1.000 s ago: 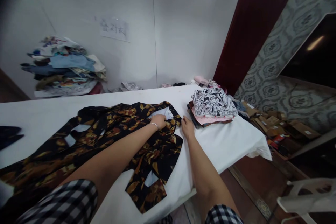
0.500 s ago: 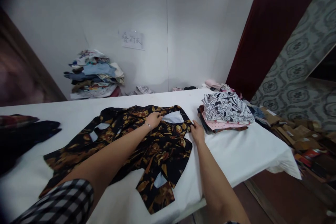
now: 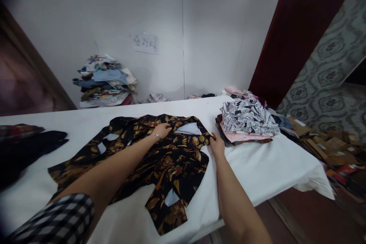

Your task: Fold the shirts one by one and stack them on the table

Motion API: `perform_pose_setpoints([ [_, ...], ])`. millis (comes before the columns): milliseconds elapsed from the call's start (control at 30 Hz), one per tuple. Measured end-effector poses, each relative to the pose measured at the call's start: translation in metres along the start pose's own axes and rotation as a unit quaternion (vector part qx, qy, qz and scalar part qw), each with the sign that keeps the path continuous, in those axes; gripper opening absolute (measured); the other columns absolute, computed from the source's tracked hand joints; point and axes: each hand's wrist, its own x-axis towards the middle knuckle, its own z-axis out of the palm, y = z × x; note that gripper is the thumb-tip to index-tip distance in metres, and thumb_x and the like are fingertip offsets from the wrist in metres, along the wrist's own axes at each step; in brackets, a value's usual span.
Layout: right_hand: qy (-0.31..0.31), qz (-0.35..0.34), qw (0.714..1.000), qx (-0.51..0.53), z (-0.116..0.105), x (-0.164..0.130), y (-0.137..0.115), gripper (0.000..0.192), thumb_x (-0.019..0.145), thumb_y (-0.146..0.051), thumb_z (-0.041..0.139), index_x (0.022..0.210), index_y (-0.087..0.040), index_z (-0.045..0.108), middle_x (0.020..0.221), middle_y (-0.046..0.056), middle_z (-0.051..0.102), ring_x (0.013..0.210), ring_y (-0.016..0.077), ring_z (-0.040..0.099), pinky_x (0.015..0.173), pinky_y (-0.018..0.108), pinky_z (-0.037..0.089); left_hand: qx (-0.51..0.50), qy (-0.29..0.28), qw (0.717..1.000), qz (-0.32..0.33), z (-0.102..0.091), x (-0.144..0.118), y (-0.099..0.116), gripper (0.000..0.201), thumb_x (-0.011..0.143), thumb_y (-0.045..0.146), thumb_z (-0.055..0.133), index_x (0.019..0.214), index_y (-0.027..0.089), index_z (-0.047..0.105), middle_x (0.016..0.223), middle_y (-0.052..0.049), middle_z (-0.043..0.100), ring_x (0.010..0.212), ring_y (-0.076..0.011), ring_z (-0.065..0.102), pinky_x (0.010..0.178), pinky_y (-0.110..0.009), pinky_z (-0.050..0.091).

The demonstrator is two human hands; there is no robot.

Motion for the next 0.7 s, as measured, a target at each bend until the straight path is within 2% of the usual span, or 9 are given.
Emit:
perform_pose_setpoints([
  [100,0.002,0.000,1.000,-0.001,0.000,0.001,0.002,0.049,0.068,-0.040,0.052,0.105,-0.014,0.071,0.084,0.008,0.072,0.075,0.0227,0.064,0.074,0.035,0.050,-0.014,0.012,1.000,0.002,-0.029,-0.024,-0.032,0.033,0.085,0.032,0.047,0.102,0.019,0.071,0.111,-0.006,0.070,0.102,-0.0198,0.063,0.093,-0.027,0.045],
  [167,0.003,-0.001,1.000,-0.001,0.000,0.001,0.003,0.048,0.067,-0.039,0.052,0.103,-0.014,0.071,0.085,0.008,0.072,0.076,0.0232,0.064,0.076,0.036,0.050,-0.033,0.021,0.999,0.001,-0.050,-0.050,-0.055,0.034,0.084,0.037,0.046,0.100,0.021,0.071,0.104,-0.004,0.072,0.095,-0.0198,0.065,0.089,-0.028,0.047],
  [267,0.009,0.005,1.000,0.014,0.000,0.002,0.005,0.045,0.066,-0.038,0.055,0.101,-0.016,0.072,0.084,0.008,0.073,0.078,0.0237,0.065,0.079,0.037,0.050,-0.068,0.049,0.996,-0.002,-0.075,-0.103,-0.086,0.038,0.080,0.046,0.047,0.096,0.021,0.072,0.098,-0.003,0.073,0.091,-0.0211,0.065,0.087,-0.029,0.048],
  [333,0.011,0.015,0.999,0.036,0.000,0.002,0.004,0.045,0.065,-0.037,0.057,0.100,-0.015,0.072,0.085,0.009,0.073,0.080,0.0242,0.065,0.081,0.038,0.050,-0.086,0.061,0.994,-0.009,-0.085,-0.143,-0.104,0.040,0.079,0.050,0.046,0.092,0.022,0.071,0.096,-0.002,0.073,0.090,-0.0216,0.065,0.086,-0.028,0.048],
  [433,0.018,0.022,0.997,0.071,-0.003,0.002,0.000,0.048,0.065,-0.038,0.059,0.104,-0.013,0.070,0.098,0.012,0.072,0.091,0.0249,0.065,0.085,0.039,0.049,-0.103,0.064,0.992,-0.022,-0.089,-0.205,-0.127,0.040,0.080,0.053,0.045,0.088,0.024,0.070,0.095,0.000,0.073,0.089,-0.0202,0.065,0.083,-0.025,0.048],
  [533,0.024,0.042,0.990,0.135,-0.010,0.000,-0.006,0.052,0.061,-0.040,0.063,0.106,-0.013,0.068,0.109,0.014,0.069,0.102,0.0256,0.062,0.089,0.041,0.047,-0.088,0.077,0.993,-0.032,-0.084,-0.258,-0.146,0.036,0.081,0.052,0.046,0.089,0.026,0.069,0.098,0.001,0.072,0.091,-0.0195,0.065,0.082,-0.024,0.048],
  [600,0.012,0.055,0.984,0.170,-0.018,-0.004,-0.011,0.051,0.059,-0.040,0.066,0.103,-0.014,0.068,0.108,0.013,0.068,0.102,0.0258,0.062,0.088,0.042,0.047,-0.060,0.098,0.993,-0.040,-0.080,-0.285,-0.158,0.034,0.081,0.051,0.047,0.092,0.027,0.068,0.100,0.000,0.072,0.091,-0.0202,0.065,0.080,-0.026,0.049],
  [700,-0.019,0.064,0.988,0.137,-0.035,-0.023,-0.019,0.046,0.059,-0.041,0.066,0.098,-0.016,0.068,0.098,0.010,0.070,0.093,0.0246,0.064,0.081,0.040,0.050,-0.018,0.125,0.990,-0.059,-0.074,-0.314,-0.173,0.033,0.082,0.050,0.046,0.093,0.026,0.066,0.095,-0.002,0.070,0.087,-0.0214,0.064,0.076,-0.029,0.050],
])
